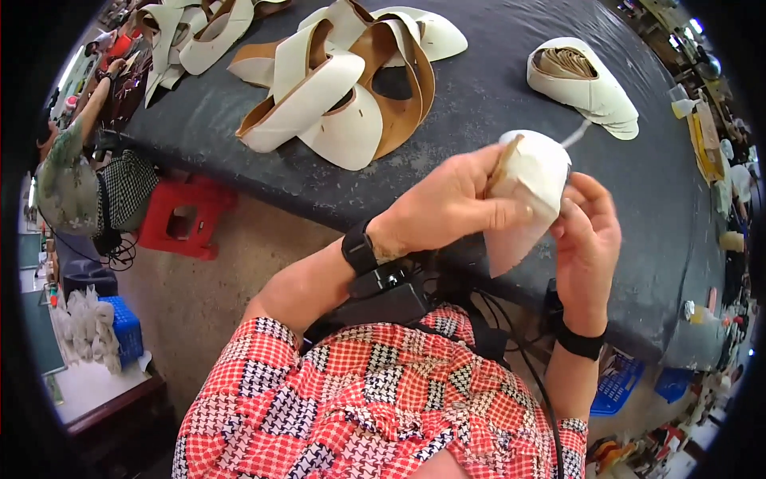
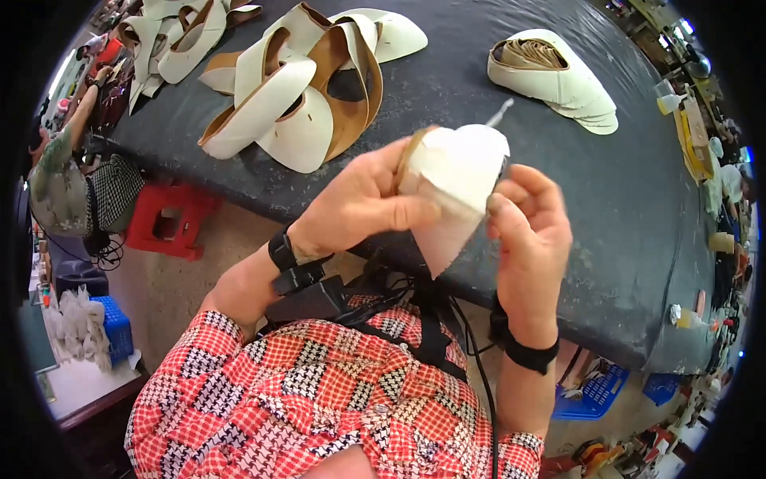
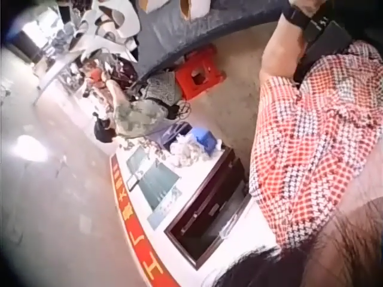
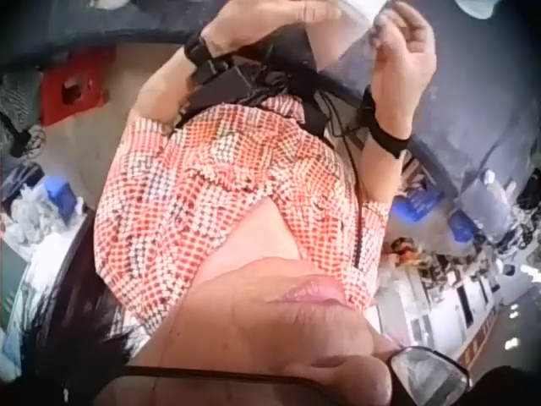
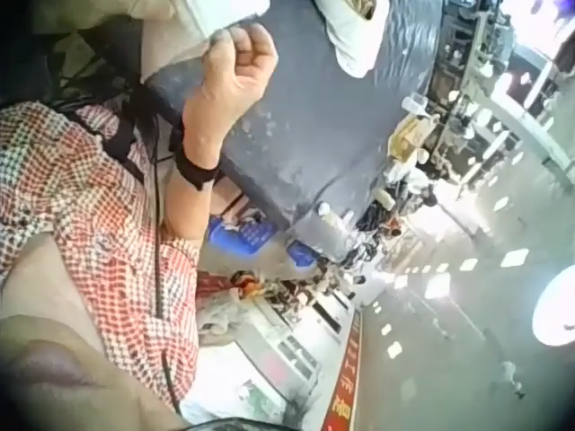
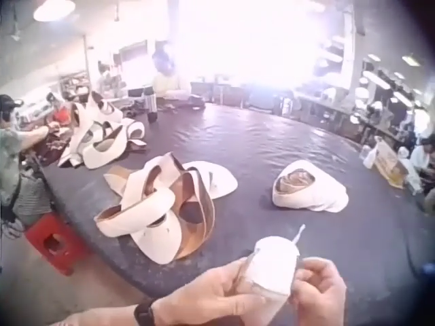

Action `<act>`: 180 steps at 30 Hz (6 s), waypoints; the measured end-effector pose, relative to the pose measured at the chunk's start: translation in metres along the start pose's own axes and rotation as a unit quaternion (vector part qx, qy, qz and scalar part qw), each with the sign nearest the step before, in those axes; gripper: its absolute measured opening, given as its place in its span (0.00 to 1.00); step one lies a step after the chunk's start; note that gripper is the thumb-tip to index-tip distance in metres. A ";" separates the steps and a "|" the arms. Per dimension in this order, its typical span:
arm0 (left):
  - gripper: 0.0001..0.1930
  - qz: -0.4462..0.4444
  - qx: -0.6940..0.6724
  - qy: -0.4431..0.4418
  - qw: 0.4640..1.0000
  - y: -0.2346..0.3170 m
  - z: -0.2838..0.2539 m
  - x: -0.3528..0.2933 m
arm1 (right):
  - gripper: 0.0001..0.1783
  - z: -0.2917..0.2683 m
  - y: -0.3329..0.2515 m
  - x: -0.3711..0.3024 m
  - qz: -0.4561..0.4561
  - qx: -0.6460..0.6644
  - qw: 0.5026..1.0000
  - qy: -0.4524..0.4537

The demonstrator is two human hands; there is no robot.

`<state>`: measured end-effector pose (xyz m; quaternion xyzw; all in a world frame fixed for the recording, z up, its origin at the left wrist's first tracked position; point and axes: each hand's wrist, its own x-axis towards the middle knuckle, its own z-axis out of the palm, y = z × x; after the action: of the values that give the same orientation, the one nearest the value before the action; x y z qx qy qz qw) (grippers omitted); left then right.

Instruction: The person is assembling white shoe components by peeling off protective adhesive strips and sticking parts together at a manufacturing station.

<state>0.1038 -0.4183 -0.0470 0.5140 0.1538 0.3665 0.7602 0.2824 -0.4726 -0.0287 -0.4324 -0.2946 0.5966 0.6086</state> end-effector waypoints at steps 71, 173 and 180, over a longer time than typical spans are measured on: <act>0.14 -0.062 0.233 0.050 0.969 -0.033 0.054 0.027 | 0.07 -0.077 -0.025 0.029 0.211 0.162 0.960 -0.085; 0.06 0.156 0.301 0.237 0.910 -0.043 0.053 0.006 | 0.08 -0.030 -0.013 0.007 -0.160 -0.389 0.899 -0.120; 0.05 0.001 0.176 0.233 0.957 -0.023 0.053 0.015 | 0.10 -0.018 -0.010 -0.014 -0.275 -0.471 0.836 -0.064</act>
<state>0.1552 -0.4478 -0.0433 0.5398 0.3881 0.4438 0.6008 0.3010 -0.4887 -0.0261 -0.5292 -0.6850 0.2197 0.4499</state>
